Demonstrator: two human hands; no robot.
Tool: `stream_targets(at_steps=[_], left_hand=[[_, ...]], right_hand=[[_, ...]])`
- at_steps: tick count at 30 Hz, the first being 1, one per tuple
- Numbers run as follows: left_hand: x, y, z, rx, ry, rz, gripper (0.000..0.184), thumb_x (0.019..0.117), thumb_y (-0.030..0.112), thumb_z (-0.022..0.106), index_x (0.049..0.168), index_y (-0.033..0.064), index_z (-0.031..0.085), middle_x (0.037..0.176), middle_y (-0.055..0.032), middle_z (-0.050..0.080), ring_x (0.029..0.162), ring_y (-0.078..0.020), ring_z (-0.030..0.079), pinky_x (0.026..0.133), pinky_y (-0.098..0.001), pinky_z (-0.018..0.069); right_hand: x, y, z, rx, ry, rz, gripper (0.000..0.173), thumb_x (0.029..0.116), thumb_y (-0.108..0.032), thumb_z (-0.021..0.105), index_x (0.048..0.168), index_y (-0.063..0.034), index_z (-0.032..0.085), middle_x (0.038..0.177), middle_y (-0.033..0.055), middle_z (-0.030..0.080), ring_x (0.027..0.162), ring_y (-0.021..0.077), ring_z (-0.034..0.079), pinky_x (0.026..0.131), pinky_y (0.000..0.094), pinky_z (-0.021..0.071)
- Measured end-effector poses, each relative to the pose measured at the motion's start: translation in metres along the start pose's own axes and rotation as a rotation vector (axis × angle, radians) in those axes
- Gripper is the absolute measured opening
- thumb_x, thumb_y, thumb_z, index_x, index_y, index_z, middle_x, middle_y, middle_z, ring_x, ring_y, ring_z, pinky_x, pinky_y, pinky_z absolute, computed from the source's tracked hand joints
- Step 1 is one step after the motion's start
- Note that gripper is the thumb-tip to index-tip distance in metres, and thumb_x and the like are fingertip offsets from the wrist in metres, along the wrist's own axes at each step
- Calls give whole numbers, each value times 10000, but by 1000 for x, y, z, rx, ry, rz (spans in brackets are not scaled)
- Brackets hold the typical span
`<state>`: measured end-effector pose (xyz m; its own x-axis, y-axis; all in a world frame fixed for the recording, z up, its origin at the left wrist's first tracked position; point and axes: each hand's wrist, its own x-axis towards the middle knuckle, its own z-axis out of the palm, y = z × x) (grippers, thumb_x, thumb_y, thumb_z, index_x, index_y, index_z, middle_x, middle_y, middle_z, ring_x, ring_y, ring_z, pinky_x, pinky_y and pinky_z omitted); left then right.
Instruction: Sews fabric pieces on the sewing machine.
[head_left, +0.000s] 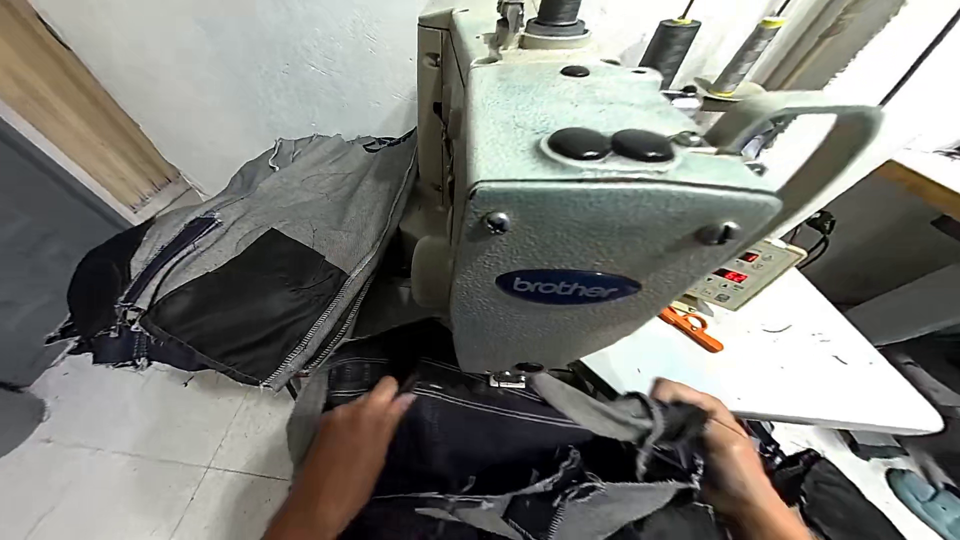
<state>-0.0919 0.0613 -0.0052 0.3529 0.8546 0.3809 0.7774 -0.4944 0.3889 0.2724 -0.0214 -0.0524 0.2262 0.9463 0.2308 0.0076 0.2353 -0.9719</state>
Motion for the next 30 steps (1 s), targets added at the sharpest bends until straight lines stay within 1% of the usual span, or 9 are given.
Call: stream_targets(at_steps=[2,3,5,7,10,14,16,24,30], left_hand=[[-4,-29,-10,7,24,-56,457,1057,320,469,828,-33,648,583,-148,553,517,-327,612,488,-513,512],[-6,-41,-14,8,34,-88,479,1064,339,448,830,-32,643,580,-144,544,516,-326,600,488,-517,503],[-9,-52,-22,30,7,-176,524,1065,383,404,835,-30,630,583,-149,536,535,-353,603,504,-550,489],[-11,-50,-25,34,-20,-226,536,1065,396,400,839,-35,626,599,-165,551,568,-380,623,525,-577,494],[-11,-43,-18,22,-19,-209,550,1062,440,391,819,0,616,574,-126,526,538,-341,603,490,-539,479],[-7,-58,-22,88,6,-173,557,1068,452,374,812,14,603,548,-107,490,496,-330,570,448,-522,454],[-11,-65,-26,74,-10,-166,570,1070,471,363,823,24,615,553,-96,500,507,-315,576,460,-511,456],[-12,-49,-29,94,-39,-141,564,1078,438,365,832,-2,617,562,-118,525,508,-323,589,454,-498,455],[-10,-47,-36,75,-94,-143,548,1081,423,378,855,-14,619,566,-124,530,506,-317,588,461,-487,459]], right_hand=[[23,-1,26,-99,-168,-38,301,974,-503,503,897,-339,743,834,-200,679,766,-92,606,698,137,511],[33,-1,40,-105,-189,-12,278,960,-462,518,884,-320,744,828,-196,685,760,-92,611,699,139,517],[46,-1,63,-101,-107,77,237,926,-273,547,750,-319,699,723,-208,659,670,-108,586,637,127,500],[52,8,64,-90,45,182,348,950,-94,537,670,-255,670,647,-156,666,597,-74,596,588,148,519],[51,25,61,-38,175,319,420,981,0,496,632,-182,640,593,-97,650,537,-37,579,546,155,503],[51,9,66,-43,163,238,378,984,-74,513,660,-209,653,601,-101,646,544,-37,583,541,146,500],[50,5,65,-108,150,187,339,966,-121,543,663,-239,642,596,-121,625,542,-47,564,534,140,481],[55,24,56,-194,164,198,365,957,-118,575,614,-242,577,547,-134,561,492,-48,493,496,146,419],[49,22,49,-196,112,131,284,938,-140,601,682,-256,646,616,-157,633,564,-73,568,549,133,479]])
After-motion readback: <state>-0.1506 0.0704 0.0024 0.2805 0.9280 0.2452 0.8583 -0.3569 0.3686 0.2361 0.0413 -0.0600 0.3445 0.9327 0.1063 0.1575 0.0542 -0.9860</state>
